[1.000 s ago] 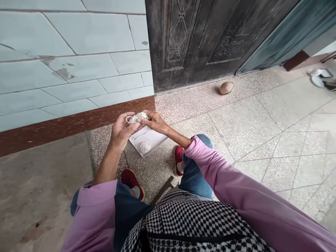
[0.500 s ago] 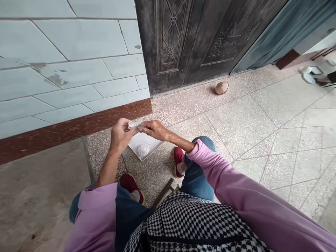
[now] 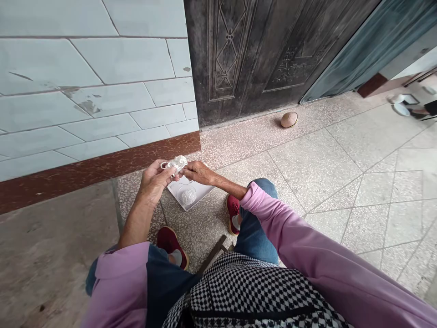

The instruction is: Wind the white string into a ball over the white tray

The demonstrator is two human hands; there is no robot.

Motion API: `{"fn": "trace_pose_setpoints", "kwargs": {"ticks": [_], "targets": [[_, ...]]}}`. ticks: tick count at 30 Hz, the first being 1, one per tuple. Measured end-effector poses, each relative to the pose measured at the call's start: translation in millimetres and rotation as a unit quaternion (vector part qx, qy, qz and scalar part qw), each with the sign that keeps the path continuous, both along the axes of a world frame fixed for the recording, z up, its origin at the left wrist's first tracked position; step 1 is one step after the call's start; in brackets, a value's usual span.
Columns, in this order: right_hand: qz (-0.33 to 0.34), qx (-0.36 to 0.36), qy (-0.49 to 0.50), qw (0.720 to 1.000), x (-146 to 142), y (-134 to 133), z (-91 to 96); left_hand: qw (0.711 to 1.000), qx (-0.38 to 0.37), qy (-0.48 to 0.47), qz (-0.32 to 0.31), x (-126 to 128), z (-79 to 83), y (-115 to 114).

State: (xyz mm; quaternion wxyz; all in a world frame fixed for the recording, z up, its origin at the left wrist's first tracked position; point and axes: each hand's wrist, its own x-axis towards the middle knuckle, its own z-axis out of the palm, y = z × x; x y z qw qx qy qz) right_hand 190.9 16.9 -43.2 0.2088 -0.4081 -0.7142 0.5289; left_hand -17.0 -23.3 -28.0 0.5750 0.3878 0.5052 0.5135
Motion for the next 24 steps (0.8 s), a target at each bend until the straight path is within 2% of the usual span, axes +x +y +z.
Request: {"fn": "trace_pose_setpoints", "kwargs": {"ticks": [2, 6, 11, 15, 20, 24], "targets": [[0.004, -0.009, -0.008, 1.000, -5.6, -1.0, 0.2, 0.999, -0.005, 0.046, 0.012, -2.9, -0.3, 0.8], [0.003, -0.082, 0.029, 0.996, -14.4, -0.7, -0.6, 0.991, -0.002, 0.137, 0.003, -10.8, 3.2, -0.6], [0.019, -0.164, 0.074, 0.983, -16.7, -4.0, -0.2, 0.983, -0.011, 0.182, -0.003, -16.3, 8.5, -3.1], [0.011, -0.199, 0.078, 0.977, -11.9, -5.2, 1.0, 0.985, -0.006, 0.172, -0.013, -21.0, 5.4, -1.7], [0.007, -0.188, 0.091, 0.978, -8.0, -2.2, -1.3, 0.994, -0.018, 0.087, -0.057, -23.6, -2.6, 1.8], [-0.006, -0.156, 0.073, 0.985, -3.8, -1.2, -6.4, 0.996, -0.038, 0.058, -0.048, -10.8, -7.9, 6.0]]}}
